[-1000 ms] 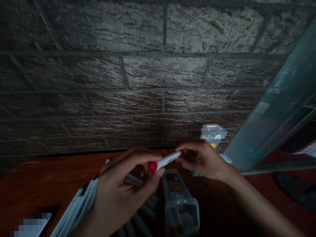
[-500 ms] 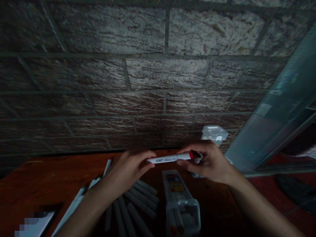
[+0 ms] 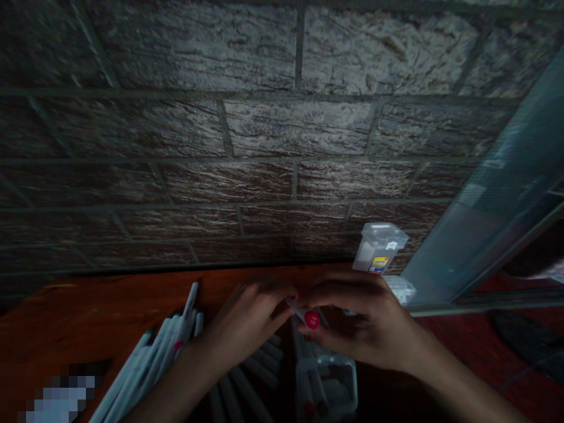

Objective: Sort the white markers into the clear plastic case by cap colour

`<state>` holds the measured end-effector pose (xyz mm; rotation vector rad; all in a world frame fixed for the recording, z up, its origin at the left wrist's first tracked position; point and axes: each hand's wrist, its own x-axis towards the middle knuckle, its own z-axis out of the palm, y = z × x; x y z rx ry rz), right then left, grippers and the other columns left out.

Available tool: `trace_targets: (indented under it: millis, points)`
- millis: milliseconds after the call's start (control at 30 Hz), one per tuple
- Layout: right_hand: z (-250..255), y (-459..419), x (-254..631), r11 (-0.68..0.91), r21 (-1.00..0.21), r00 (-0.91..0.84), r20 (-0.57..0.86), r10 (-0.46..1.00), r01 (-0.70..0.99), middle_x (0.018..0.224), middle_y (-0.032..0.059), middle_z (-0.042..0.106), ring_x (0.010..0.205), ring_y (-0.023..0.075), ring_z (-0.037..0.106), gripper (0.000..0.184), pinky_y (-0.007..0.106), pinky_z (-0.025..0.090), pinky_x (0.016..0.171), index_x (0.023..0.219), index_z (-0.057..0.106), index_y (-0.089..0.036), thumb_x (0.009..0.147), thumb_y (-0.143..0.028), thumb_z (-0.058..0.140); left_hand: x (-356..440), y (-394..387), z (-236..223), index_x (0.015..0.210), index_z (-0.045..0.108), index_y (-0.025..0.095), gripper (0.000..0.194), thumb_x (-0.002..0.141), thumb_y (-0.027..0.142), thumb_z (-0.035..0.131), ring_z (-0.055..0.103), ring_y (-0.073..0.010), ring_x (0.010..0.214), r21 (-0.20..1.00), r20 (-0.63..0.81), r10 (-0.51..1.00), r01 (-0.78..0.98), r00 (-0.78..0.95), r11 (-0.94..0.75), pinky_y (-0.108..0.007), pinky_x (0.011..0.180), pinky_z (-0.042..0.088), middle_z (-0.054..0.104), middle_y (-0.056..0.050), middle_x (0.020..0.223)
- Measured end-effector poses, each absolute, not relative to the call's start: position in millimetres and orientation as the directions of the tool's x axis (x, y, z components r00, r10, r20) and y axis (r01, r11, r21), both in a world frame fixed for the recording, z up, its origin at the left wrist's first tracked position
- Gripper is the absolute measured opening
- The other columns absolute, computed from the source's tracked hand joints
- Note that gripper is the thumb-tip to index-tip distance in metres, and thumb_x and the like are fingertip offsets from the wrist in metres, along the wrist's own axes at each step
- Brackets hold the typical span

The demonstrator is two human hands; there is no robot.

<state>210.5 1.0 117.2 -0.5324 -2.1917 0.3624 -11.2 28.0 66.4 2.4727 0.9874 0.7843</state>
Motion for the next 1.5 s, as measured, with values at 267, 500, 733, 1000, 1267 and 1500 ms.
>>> trace_targets:
  millis: [267, 500, 733, 1000, 1267, 1500]
  points:
    - [117.8, -2.4, 209.9, 0.856, -0.473, -0.564, 0.657, 0.5, 0.208, 0.099, 0.0056, 0.076, 0.089, 0.0121, 0.07, 0.019, 0.021, 0.054, 0.077, 0.108, 0.075, -0.013, 0.089, -0.01, 0.076, -9.7, 27.1, 68.6, 0.09, 0.068, 0.019, 0.008, 0.088, 0.012, 0.071, 0.067, -0.0165, 0.076, 0.534, 0.376, 0.745, 0.527, 0.551, -0.66, -0.029, 0.065, 0.044, 0.072, 0.002, 0.086]
    - [115.8, -3.0, 205.2, 0.858, -0.478, -0.536, 0.681, 0.498, 0.189, 0.096, 0.0036, 0.074, 0.084, 0.0094, 0.069, 0.022, 0.017, 0.052, 0.073, 0.108, 0.073, -0.014, 0.087, -0.01, 0.079, -8.9, 22.5, 68.1, 0.086, 0.067, 0.021, 0.004, 0.09, 0.02, 0.069, 0.068, -0.0169, 0.07, 0.469, 0.399, 0.749, 0.585, 0.529, -0.662, -0.029, 0.064, 0.042, 0.071, 0.003, 0.078]
    - [110.5, -3.9, 203.2, 0.852, -0.486, -0.51, 0.692, 0.511, 0.193, 0.094, 0.0041, 0.074, 0.08, 0.0122, 0.067, 0.016, 0.022, 0.053, 0.068, 0.107, 0.072, -0.017, 0.091, -0.014, 0.076, -5.4, 22.4, 64.0, 0.086, 0.066, 0.02, 0.007, 0.088, 0.021, 0.073, 0.069, -0.0187, 0.068, 0.42, 0.454, 0.718, 0.584, 0.527, -0.694, -0.03, 0.062, 0.044, 0.072, 0.001, 0.078]
    - [114.6, -3.2, 208.1, 0.888, -0.406, -0.498, 0.737, 0.457, 0.214, 0.094, 0.0047, 0.072, 0.08, 0.0107, 0.066, 0.017, 0.019, 0.054, 0.07, 0.107, 0.072, -0.015, 0.092, -0.006, 0.071, -5.3, 21.5, 69.8, 0.104, 0.07, 0.019, 0.014, 0.093, 0.011, 0.069, 0.073, -0.0184, 0.088, 0.438, 0.583, 0.61, 0.425, 0.536, -0.792, -0.029, 0.075, 0.054, 0.075, -0.002, 0.099]
    - [121.3, -10.2, 206.8, 0.896, -0.396, -0.527, 0.728, 0.439, 0.199, 0.115, 0.0085, 0.076, 0.103, 0.0115, 0.071, 0.029, 0.015, 0.055, 0.091, 0.119, 0.072, -0.011, 0.09, -0.008, 0.075, -4.0, 17.7, 78.0, 0.103, 0.07, 0.016, 0.015, 0.104, 0.017, 0.055, 0.074, -0.0173, 0.082, 0.306, 0.742, 0.472, 0.387, 0.476, -0.87, -0.027, 0.07, 0.059, 0.076, -0.005, 0.094]
    - [124.5, -10.7, 212.6, 0.879, -0.404, -0.49, 0.73, 0.476, 0.252, 0.1, 0.0049, 0.074, 0.083, 0.011, 0.069, 0.039, 0.019, 0.058, 0.077, 0.124, 0.072, -0.014, 0.087, -0.014, 0.083, -5.7, 17.4, 81.4, 0.104, 0.072, 0.016, 0.017, 0.104, 0.021, 0.056, 0.075, -0.0171, 0.084, 0.312, 0.731, 0.491, 0.407, 0.474, -0.858, -0.027, 0.072, 0.06, 0.077, -0.005, 0.094]
